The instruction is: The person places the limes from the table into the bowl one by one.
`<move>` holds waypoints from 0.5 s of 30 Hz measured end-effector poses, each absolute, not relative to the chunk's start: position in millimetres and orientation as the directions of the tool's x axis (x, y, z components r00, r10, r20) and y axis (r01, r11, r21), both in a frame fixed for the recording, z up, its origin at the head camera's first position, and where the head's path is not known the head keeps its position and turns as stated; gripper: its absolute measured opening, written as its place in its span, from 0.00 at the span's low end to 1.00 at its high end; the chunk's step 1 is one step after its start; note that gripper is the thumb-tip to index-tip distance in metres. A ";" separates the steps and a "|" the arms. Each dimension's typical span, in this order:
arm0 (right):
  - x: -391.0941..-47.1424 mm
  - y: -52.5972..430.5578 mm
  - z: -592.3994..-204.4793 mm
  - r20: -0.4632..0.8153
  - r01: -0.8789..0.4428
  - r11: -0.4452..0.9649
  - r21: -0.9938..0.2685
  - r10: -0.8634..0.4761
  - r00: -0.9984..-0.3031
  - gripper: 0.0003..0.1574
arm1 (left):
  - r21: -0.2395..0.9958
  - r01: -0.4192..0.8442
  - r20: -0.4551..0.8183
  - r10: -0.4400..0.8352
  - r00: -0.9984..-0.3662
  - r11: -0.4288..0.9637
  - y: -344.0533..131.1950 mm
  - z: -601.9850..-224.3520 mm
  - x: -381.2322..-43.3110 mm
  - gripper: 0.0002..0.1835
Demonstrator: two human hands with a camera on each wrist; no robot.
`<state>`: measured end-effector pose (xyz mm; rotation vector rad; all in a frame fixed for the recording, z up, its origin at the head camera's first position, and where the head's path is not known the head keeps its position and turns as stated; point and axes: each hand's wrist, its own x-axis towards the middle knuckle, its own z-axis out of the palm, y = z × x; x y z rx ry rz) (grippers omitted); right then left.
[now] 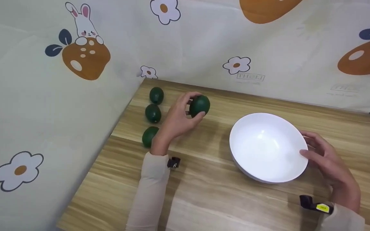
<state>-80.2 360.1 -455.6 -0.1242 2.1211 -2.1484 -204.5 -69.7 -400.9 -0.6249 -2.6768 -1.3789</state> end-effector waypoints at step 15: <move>-80.2 361.2 -455.3 -0.038 0.041 -0.014 -0.999 -0.132 -0.990 0.31 | 0.773 0.390 0.221 0.364 -0.905 0.499 -52.1 -396.2 -197.8 0.30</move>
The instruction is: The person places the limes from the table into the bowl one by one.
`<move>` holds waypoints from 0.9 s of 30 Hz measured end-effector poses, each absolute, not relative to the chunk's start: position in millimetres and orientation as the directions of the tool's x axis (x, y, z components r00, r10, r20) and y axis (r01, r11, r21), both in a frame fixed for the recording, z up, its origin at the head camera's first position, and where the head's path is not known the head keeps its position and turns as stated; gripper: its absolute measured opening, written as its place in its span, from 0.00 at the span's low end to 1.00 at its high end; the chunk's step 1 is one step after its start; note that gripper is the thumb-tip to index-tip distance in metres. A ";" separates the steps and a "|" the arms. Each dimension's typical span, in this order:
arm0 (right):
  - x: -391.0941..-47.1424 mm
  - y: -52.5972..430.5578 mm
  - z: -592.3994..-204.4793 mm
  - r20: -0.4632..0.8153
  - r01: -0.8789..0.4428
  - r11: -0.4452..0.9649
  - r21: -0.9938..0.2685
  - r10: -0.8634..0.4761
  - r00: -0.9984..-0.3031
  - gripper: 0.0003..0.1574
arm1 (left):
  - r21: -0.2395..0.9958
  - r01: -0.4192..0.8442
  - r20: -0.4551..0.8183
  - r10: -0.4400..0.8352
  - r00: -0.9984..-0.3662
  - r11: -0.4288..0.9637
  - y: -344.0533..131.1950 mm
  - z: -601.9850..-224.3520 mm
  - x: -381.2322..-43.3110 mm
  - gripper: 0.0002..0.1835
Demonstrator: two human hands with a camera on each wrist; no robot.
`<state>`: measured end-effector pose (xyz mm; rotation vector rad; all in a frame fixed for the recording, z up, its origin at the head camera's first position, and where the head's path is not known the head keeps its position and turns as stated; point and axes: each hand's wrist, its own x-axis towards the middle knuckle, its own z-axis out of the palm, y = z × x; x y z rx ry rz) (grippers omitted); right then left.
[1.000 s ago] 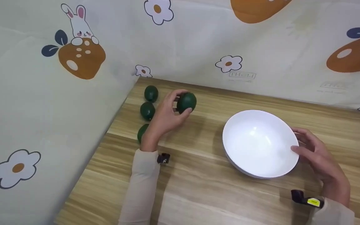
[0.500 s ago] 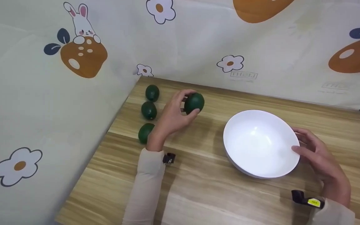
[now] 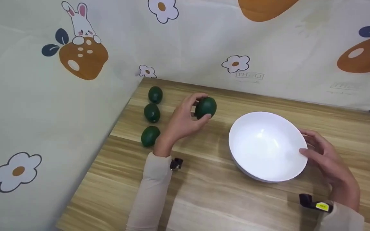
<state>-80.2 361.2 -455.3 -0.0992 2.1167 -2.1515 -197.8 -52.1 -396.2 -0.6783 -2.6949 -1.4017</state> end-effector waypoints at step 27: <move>-80.8 361.6 -456.2 -0.028 0.029 -0.007 -1.000 -0.147 -0.989 0.31 | 0.758 0.477 0.268 0.454 -0.850 0.445 -35.0 -383.5 -181.5 0.29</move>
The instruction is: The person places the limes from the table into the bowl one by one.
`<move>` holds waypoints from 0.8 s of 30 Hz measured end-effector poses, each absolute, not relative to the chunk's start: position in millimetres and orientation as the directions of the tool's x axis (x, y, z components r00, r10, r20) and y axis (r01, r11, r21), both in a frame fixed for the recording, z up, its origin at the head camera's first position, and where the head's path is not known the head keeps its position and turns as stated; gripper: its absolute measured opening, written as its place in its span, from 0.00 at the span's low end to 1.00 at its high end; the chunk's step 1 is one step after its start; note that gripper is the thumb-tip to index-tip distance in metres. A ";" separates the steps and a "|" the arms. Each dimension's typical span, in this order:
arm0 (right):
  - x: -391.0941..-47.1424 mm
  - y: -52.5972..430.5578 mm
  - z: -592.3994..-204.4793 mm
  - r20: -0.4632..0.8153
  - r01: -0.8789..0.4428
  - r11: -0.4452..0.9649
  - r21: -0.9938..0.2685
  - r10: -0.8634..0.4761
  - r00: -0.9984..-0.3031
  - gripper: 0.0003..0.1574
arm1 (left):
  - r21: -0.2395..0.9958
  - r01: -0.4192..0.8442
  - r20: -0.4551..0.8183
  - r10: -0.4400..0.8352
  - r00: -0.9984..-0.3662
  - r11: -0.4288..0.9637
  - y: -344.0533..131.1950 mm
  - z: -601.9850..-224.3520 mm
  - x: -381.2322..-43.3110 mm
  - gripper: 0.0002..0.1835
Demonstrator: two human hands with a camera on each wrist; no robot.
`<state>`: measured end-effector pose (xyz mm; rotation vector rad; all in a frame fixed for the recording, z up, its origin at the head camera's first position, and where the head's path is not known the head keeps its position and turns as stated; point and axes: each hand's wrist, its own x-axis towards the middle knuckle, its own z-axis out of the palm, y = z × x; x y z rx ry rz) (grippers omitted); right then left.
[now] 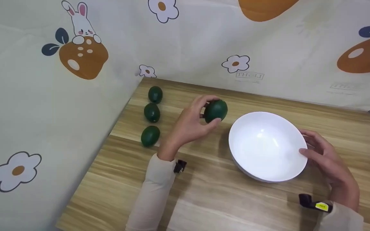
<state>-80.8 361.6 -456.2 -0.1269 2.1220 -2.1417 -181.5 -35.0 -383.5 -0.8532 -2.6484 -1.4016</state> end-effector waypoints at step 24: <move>-81.2 361.8 -454.4 -0.041 0.043 -0.009 -0.999 -0.150 -0.988 0.30 | 0.760 0.502 0.259 0.517 -0.816 0.412 -17.8 -384.2 -175.1 0.31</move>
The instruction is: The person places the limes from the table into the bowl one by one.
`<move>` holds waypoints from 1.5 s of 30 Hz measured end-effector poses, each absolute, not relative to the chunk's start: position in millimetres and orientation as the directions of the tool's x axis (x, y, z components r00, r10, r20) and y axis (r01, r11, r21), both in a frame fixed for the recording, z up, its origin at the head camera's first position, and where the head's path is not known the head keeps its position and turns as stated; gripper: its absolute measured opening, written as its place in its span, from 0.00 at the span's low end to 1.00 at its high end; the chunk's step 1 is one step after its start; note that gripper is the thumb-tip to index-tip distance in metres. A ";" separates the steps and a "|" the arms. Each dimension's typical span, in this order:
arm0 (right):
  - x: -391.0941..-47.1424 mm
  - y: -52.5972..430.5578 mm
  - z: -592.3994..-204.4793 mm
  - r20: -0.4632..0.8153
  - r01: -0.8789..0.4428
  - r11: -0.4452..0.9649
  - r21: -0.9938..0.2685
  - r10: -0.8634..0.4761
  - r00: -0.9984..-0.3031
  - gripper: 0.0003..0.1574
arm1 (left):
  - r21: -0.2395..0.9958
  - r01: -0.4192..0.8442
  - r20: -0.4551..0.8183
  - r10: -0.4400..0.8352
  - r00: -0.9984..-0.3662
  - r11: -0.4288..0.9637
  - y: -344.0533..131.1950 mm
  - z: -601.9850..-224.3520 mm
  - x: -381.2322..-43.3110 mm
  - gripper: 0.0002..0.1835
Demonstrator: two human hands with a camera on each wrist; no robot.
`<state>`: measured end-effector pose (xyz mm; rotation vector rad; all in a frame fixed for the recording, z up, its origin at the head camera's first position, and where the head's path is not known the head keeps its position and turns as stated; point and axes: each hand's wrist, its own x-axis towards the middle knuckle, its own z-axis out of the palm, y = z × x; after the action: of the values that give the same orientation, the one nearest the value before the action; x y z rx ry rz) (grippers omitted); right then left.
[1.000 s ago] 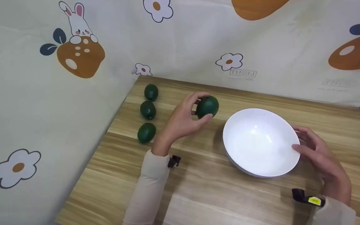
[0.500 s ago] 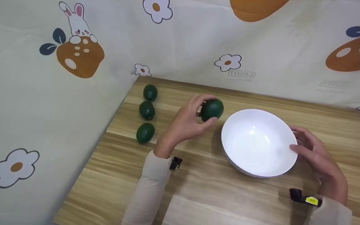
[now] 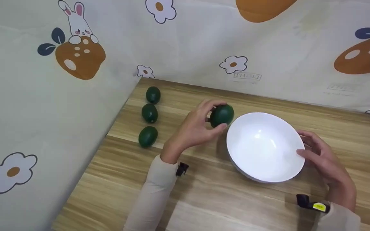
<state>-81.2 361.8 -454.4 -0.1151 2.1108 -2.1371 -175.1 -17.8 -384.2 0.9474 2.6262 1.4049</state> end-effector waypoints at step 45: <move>-80.3 362.5 -454.9 -0.062 0.063 -0.004 -0.998 -0.139 -0.988 0.30 | 0.664 0.597 0.261 0.609 -0.749 0.450 7.3 -396.3 -166.4 0.31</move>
<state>-80.3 362.5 -454.9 -0.0814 2.1107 -2.1290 -166.4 7.3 -396.3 1.1063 2.6617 1.2097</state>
